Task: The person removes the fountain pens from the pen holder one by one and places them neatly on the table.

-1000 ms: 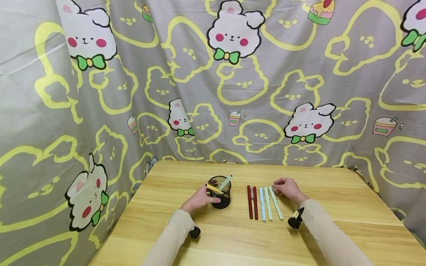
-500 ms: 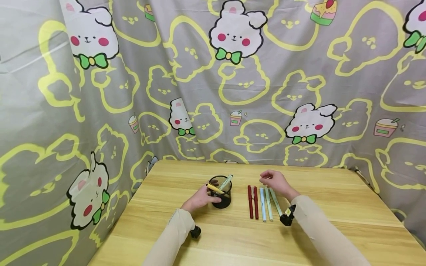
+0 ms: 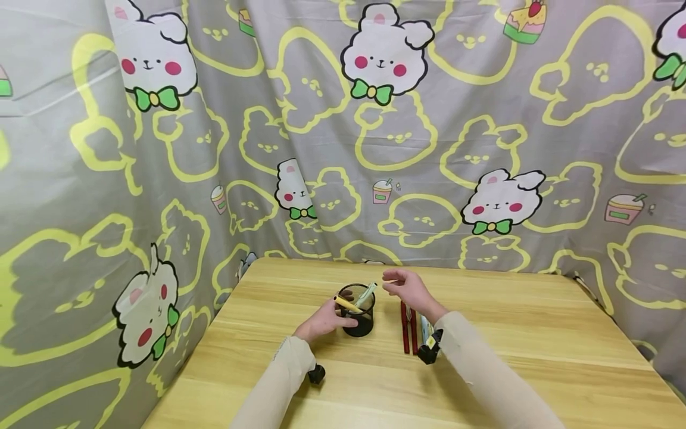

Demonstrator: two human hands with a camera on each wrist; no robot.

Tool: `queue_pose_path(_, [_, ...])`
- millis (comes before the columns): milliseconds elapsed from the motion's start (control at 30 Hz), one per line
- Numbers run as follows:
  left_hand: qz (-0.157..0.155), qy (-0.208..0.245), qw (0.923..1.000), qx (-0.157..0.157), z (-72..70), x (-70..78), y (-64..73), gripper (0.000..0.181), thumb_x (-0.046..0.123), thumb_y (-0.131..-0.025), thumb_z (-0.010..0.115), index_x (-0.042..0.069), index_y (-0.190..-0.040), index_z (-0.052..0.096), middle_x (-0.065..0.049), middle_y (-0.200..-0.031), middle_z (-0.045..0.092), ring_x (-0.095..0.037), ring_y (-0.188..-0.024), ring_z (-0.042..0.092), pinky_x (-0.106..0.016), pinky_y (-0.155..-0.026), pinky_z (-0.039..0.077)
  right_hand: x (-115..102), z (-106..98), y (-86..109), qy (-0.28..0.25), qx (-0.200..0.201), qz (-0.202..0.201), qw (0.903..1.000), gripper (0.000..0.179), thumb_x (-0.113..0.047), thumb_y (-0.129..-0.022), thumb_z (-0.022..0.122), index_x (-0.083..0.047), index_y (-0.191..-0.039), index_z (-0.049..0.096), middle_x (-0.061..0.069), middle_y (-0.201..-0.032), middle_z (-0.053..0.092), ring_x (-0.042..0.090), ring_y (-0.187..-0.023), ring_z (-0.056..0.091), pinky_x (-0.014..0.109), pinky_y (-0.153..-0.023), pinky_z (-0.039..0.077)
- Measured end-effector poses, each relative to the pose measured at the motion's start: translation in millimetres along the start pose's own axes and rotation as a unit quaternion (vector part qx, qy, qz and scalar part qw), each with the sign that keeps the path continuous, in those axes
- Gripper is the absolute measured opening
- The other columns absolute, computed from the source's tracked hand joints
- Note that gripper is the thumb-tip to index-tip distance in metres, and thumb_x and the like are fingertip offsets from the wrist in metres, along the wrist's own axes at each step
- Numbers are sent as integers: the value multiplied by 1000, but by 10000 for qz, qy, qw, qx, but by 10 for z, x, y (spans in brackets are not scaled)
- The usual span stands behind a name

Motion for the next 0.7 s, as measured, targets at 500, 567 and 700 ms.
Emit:
queue_pose_path(500, [11,68,10000,-32,-11,104,41,70,5,-83,72,-3,-142,34,-26,-142,37,-41,-122,41,-52,-99,35,21,288,-69,-289,190,3,9994,28,-5,-89,65,3,-116,63,15,-103,67,22,-87,64,36,-72,53])
queue_pose_path(567, [25,57,10000,-21,-12,104,39,70,5,-83,72,-4,-141,34,-27,-141,37,-42,-123,40,-53,-99,34,17,298,-68,-246,230,-52,9994,26,-6,-89,65,2,-113,64,13,-101,68,20,-85,64,37,-73,53])
queue_pose_path(700, [7,25,10000,-19,-16,98,33,70,7,-83,72,-5,-141,34,-26,-141,38,-42,-123,40,-54,-99,33,-7,298,-63,-246,349,-79,9991,23,-6,-89,66,1,-111,66,13,-99,69,21,-83,64,36,-72,52])
Point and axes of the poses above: each hand's wrist, its own y-axis away from the middle knuckle, its own z-axis out of the palm, x = y × z, the point moved 1 cm from there along -y, towards the middle knuckle
